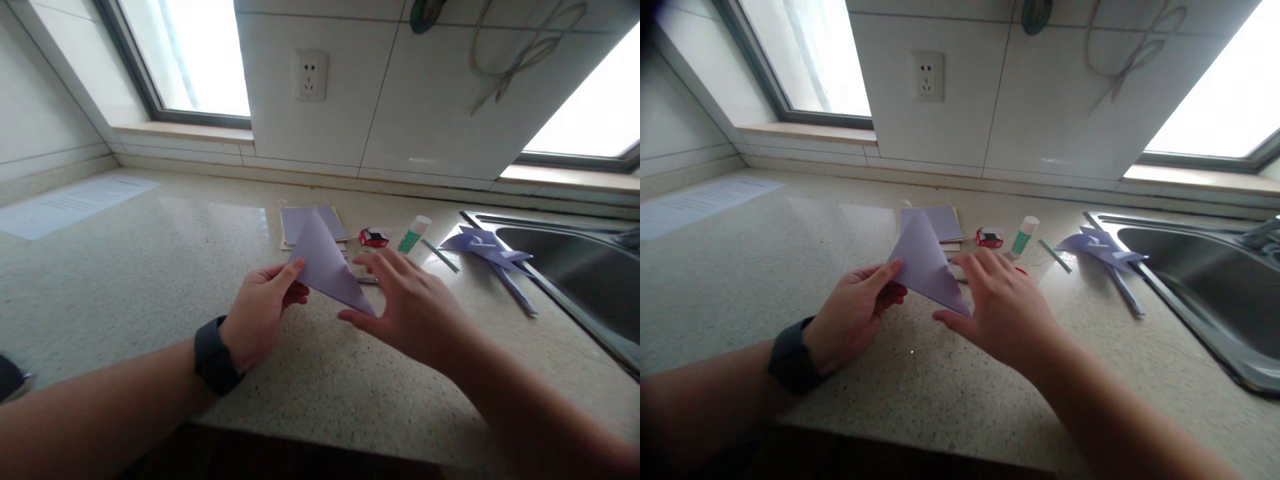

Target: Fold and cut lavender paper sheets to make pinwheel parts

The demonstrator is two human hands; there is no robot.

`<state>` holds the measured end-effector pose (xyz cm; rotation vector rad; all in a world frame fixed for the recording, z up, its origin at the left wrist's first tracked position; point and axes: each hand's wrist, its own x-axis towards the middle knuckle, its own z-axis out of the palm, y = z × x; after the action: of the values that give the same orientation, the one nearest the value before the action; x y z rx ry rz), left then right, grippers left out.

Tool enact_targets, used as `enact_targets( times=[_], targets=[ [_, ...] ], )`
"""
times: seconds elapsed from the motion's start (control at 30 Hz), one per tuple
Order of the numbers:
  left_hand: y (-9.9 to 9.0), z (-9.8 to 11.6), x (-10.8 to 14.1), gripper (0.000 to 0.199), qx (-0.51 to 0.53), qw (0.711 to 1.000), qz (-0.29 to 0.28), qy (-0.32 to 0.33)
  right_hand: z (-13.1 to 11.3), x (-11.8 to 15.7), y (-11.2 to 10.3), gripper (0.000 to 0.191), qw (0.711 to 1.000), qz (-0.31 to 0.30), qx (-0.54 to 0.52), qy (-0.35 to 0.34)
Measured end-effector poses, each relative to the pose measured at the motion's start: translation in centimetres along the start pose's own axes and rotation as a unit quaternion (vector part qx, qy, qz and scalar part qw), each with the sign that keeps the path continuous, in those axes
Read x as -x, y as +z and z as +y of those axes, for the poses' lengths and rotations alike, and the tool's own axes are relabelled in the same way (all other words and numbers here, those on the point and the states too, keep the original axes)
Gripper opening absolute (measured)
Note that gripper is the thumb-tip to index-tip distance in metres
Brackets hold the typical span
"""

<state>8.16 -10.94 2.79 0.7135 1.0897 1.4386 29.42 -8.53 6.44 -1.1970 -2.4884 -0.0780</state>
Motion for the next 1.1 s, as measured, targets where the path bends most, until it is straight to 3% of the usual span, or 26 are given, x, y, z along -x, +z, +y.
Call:
enact_targets(
  times=[0.07, 0.13, 0.23, 0.3, 0.37, 0.43, 0.5, 0.53, 0.67, 0.73, 0.9, 1.0, 1.1],
  targets=[
    [0.1, -0.2, 0.2, 0.029, -0.035, 0.999, -0.027, 0.007, -0.8, -0.2, 0.6, 0.042, 0.999, -0.006, 0.017, -0.047],
    [0.1, -0.3, 0.6, 0.032, -0.057, 0.997, -0.049, 0.012, -1.2, -0.5, 1.0, 0.018, 0.999, 0.0, 0.026, -0.047],
    [0.0, -0.1, 1.1, 0.037, -0.076, 0.994, -0.076, 0.037, -0.8, -0.8, 1.2, 0.018, 0.999, 0.029, -0.04, -0.017],
    [-0.3, 0.3, 1.4, 0.035, -0.144, 0.981, -0.078, 0.107, 0.2, -0.9, 1.1, 0.016, 0.991, 0.029, -0.13, 0.023],
    [-0.7, 0.8, 1.8, 0.024, -0.27, 0.929, -0.066, 0.245, 1.5, -0.9, 0.9, 0.016, 0.97, -0.026, -0.233, 0.066],
    [-1.1, 1.2, 2.0, 0.012, -0.4, 0.824, -0.062, 0.396, 2.8, -0.8, 0.6, 0.019, 0.935, -0.132, -0.317, 0.081],
    [-1.3, 1.3, 2.1, 0.023, -0.503, 0.728, -0.099, 0.454, 3.7, -0.7, 0.2, 0.029, 0.913, -0.223, -0.336, 0.068],
    [-1.3, 1.3, 2.1, 0.029, -0.543, 0.699, -0.132, 0.446, 4.0, -0.6, 0.1, 0.036, 0.914, -0.25, -0.315, 0.059],
    [-1.2, 0.7, 2.6, 0.027, -0.616, 0.637, -0.232, 0.402, 4.0, -0.2, -0.5, 0.03, 0.94, -0.285, -0.183, 0.037],
    [-1.1, 0.5, 3.2, 0.023, -0.624, 0.599, -0.256, 0.432, 3.8, -0.1, -0.6, 0.024, 0.943, -0.29, -0.157, 0.031],
    [-0.7, -0.2, 5.8, 0.03, -0.671, 0.469, -0.298, 0.491, 4.2, 0.0, -0.4, 0.022, 0.949, -0.281, -0.139, 0.029],
    [-0.5, -0.9, 6.9, 0.038, -0.697, 0.443, -0.294, 0.481, 4.5, 0.1, -0.2, 0.021, 0.955, -0.27, -0.12, 0.024],
    [-0.6, -1.7, 7.2, 0.048, -0.703, 0.454, -0.288, 0.465, 4.5, 0.1, -0.2, 0.02, 0.962, -0.256, -0.097, 0.019]
  ],
)
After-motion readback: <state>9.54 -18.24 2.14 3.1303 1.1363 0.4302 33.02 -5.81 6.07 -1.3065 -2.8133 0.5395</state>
